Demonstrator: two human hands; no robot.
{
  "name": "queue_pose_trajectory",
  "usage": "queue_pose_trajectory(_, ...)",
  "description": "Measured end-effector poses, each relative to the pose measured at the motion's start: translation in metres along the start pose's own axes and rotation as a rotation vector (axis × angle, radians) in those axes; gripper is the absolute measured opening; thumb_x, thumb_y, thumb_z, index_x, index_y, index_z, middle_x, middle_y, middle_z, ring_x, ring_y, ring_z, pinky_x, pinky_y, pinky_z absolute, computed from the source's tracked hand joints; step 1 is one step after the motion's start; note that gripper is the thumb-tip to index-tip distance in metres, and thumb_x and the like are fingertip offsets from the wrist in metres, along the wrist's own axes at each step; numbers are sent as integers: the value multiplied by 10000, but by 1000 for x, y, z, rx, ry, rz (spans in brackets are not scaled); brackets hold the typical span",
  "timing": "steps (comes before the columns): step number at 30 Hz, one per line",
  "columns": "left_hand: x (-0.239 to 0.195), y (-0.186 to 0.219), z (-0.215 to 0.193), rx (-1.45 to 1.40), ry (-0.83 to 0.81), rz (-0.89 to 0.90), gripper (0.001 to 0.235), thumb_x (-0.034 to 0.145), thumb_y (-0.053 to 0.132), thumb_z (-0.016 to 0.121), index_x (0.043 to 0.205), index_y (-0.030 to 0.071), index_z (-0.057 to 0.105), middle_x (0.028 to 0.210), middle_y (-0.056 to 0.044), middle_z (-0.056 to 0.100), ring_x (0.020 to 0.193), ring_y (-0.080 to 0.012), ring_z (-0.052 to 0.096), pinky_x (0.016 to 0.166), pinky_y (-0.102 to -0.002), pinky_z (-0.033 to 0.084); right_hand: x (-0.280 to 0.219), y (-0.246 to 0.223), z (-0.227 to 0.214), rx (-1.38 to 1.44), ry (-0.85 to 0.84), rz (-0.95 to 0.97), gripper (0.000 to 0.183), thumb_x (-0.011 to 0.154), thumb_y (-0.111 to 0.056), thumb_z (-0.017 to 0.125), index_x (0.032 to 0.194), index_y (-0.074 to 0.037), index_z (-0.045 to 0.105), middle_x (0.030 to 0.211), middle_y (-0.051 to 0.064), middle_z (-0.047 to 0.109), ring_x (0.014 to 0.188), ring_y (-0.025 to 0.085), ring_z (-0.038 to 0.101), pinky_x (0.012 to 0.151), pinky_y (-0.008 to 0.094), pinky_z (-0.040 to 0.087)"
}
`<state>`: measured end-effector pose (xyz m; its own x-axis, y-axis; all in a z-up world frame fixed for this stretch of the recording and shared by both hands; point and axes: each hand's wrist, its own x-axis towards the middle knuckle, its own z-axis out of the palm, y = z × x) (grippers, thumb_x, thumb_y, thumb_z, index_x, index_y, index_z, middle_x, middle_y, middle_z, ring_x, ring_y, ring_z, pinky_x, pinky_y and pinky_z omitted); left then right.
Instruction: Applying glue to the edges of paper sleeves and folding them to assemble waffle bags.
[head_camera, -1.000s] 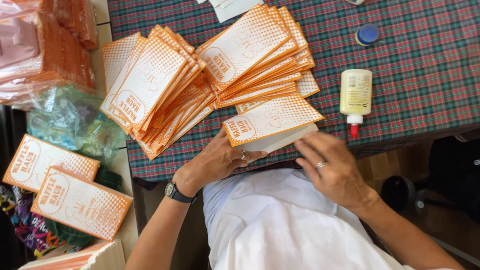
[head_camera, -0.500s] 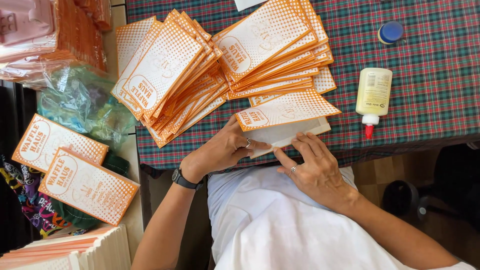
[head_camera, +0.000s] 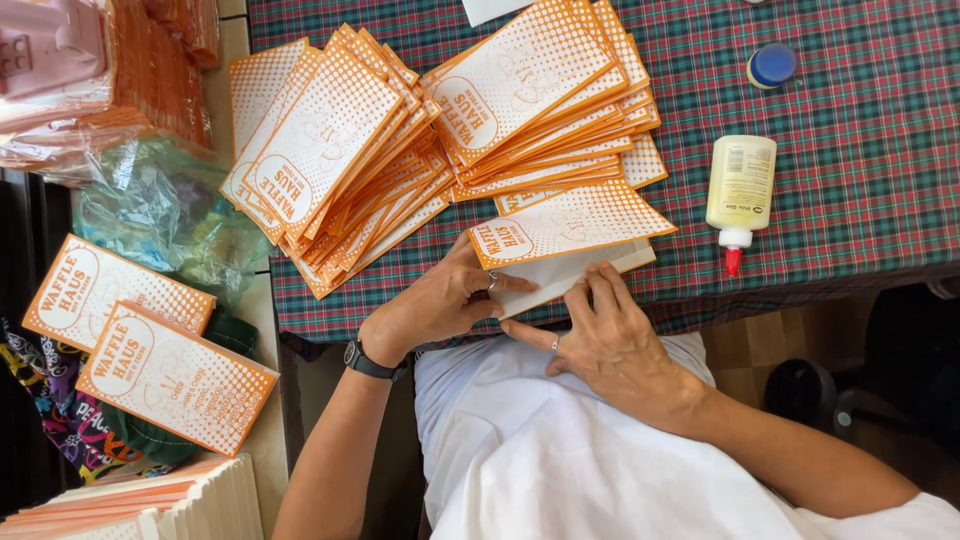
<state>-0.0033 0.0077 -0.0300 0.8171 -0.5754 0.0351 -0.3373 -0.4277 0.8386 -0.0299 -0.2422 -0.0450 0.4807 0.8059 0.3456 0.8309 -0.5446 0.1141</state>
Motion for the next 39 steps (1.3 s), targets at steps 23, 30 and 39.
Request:
queue_pose_trajectory(23,1,4,-1,1,-33,46,441,868,30,720,1231,277,764,1402,-195,520,1406,-453,339,1106,-485,410,-17,3,19,-7,-41,19,889,619,-513,790,1464,-421,531,970,250,558,1003,489,616,1064,643,487)
queue_pose_trajectory(30,3,6,0,21,-57,38,432,859,10,712,1199,268,782,1412,-228,531,1411,-490,334,1105,-522,401,-39,19,14,225,48,180,533,909,-518,583,1391,-300,652,1115,161,553,1202,415,583,1085,535,491)
queue_pose_trajectory(39,4,7,-3,49,-69,33,426,864,30,716,1195,290,781,1406,-220,542,1385,-485,352,1092,-499,416,-77,69,-1,57,11,384,524,899,-544,673,1299,-207,703,1168,138,484,1366,436,485,1191,537,427)
